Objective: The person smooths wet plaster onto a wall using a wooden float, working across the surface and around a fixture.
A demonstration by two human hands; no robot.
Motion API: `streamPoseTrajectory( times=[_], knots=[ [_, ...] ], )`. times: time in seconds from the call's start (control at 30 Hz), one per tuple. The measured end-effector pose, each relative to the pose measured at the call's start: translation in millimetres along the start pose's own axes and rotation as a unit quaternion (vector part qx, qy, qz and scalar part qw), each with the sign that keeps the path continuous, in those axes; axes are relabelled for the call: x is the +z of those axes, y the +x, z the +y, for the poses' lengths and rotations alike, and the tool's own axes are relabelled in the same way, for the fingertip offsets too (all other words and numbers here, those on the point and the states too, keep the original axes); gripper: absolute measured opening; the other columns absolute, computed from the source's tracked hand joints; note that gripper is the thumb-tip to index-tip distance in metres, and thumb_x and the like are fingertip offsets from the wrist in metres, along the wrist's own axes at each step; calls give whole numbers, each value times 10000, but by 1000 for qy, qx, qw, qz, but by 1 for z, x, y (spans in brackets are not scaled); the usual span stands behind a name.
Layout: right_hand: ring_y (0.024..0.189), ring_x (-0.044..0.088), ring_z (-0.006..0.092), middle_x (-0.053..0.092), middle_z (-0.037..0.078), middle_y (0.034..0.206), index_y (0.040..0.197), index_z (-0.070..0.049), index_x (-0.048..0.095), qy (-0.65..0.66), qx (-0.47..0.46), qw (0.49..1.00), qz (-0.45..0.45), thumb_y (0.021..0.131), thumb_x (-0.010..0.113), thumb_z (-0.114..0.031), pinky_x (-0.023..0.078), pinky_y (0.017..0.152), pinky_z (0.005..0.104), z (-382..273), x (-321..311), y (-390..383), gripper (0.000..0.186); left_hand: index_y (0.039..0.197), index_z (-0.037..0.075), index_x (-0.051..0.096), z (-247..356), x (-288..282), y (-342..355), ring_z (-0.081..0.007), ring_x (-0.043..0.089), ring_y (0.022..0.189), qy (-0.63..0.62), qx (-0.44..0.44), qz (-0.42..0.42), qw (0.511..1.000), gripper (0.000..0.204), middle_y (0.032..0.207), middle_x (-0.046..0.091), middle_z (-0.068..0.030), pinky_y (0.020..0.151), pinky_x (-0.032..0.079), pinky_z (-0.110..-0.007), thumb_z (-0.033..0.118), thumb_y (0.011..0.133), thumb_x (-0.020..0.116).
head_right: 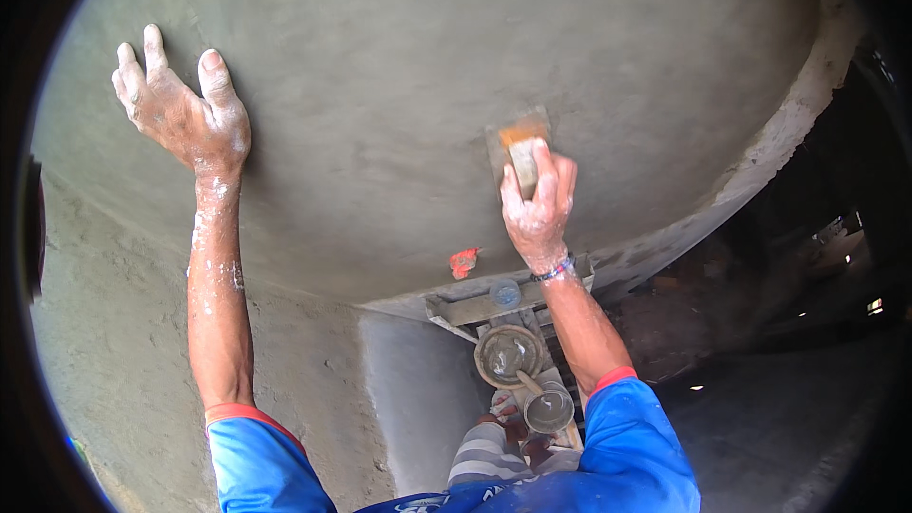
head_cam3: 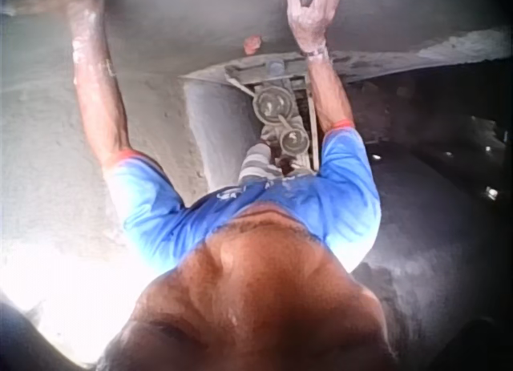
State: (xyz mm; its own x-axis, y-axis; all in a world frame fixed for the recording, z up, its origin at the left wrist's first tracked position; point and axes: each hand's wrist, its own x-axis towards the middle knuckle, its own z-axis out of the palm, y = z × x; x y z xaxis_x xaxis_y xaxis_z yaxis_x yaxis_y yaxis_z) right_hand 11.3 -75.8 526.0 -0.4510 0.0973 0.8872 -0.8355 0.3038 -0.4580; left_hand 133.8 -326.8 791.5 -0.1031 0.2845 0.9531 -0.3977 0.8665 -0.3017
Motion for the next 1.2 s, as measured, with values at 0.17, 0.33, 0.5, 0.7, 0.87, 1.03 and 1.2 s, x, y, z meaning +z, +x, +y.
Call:
streamPoseTrajectory(
  times=[0.17, 0.33, 0.5, 0.7, 0.87, 1.03, 1.2],
  knots=[
    [934, 577, 339, 569, 166, 1010, 1338, -49, 565, -11, 59, 997, 43, 805, 732, 17, 502, 817, 435, -10, -23, 75, 562, 1475, 45, 435, 4, -1, 1, -468, 239, 1427, -11, -1, -7, 1000, 678, 1554, 289, -248, 1163, 198, -598, 482, 968, 542],
    [868, 542, 312, 531, 124, 955, 1301, -187, 662, -46, -2, 997, -67, 765, 731, 30, 468, 784, 431, 5, -9, -11, 583, 1477, 50, 441, 8, 8, -2, -472, 247, 1423, -12, 4, 5, 1000, 693, 1533, 314, -271, 1156, 211, -602, 508, 966, 539],
    [864, 519, 277, 502, 78, 925, 1259, -260, 698, -86, -51, 992, -83, 723, 768, -18, 437, 767, 407, -4, -17, 27, 593, 1463, 72, 444, -6, 3, -5, -488, 258, 1381, -12, 12, -3, 1000, 656, 1528, 303, -233, 1129, 239, -610, 457, 949, 575],
    [874, 516, 267, 509, 71, 932, 1235, -256, 713, -105, 0, 994, -25, 759, 781, -31, 446, 794, 403, -3, -16, 20, 531, 1480, 77, 418, 0, 11, -11, -495, 244, 1385, -16, 25, -12, 999, 673, 1531, 278, -244, 1133, 216, -624, 480, 955, 543],
    [909, 538, 287, 524, 101, 982, 1289, -227, 674, -97, -23, 994, -43, 795, 758, -23, 468, 836, 414, -4, -10, 17, 541, 1495, 106, 393, -14, 1, -5, -515, 224, 1383, 8, 60, -36, 997, 685, 1544, 245, -244, 1119, 222, -641, 464, 934, 555],
    [973, 575, 329, 568, 156, 1078, 1358, -134, 606, -106, 66, 992, -25, 864, 687, 5, 487, 900, 419, 73, -38, -38, 520, 1506, 93, 376, -1, 8, -11, -512, 222, 1401, 6, 35, -39, 999, 681, 1545, 259, -249, 1132, 201, -636, 481, 961, 503],
    [992, 588, 267, 610, 127, 1140, 1370, -66, 592, -80, 81, 993, 38, 894, 648, -3, 492, 916, 383, 42, -36, 32, 484, 1494, 84, 393, 2, 6, -6, -526, 245, 1389, 16, 28, -30, 999, 682, 1544, 279, -251, 1126, 232, -633, 437, 929, 539]
  ],
)
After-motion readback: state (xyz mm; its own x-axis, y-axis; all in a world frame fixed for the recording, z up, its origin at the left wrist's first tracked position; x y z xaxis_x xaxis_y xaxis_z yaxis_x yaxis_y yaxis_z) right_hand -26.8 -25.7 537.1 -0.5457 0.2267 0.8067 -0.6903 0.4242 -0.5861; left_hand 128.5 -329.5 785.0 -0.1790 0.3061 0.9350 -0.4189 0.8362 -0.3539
